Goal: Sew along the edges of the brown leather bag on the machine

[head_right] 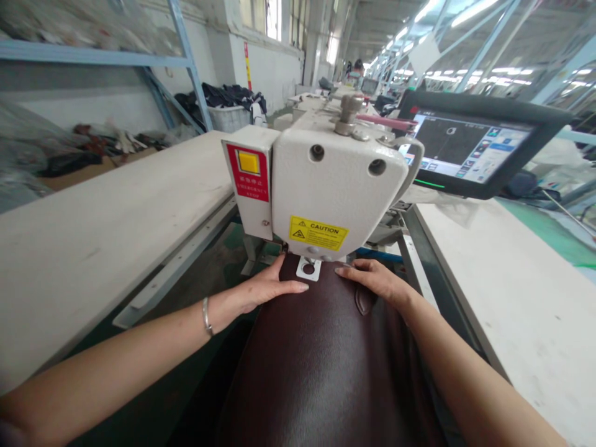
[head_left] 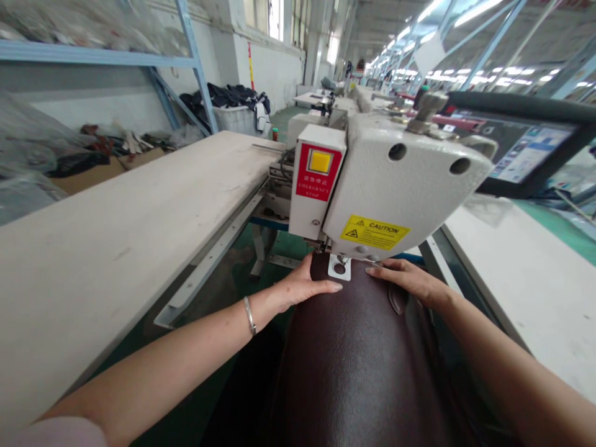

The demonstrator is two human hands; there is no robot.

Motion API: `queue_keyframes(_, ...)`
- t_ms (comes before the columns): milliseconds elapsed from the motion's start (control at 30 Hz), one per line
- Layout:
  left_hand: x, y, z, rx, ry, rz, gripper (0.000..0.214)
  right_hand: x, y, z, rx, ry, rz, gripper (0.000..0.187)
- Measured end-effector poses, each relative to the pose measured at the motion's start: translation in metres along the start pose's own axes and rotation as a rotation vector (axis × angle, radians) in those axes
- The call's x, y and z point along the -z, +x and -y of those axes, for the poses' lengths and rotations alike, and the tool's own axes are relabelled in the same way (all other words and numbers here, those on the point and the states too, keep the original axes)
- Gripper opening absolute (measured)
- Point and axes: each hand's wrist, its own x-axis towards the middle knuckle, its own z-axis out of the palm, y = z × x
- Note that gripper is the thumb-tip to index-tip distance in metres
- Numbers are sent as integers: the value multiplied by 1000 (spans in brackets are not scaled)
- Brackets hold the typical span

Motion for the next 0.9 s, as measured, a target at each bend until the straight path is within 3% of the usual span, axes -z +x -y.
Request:
queue_keyframes(333,-6,-1,-4,-7,-47,-51,82,1,4,12,-163,42,37,42)
queue_keyframes(900,1,4,8,16,27,-77,95,0,11,6,-174,94,22,42)
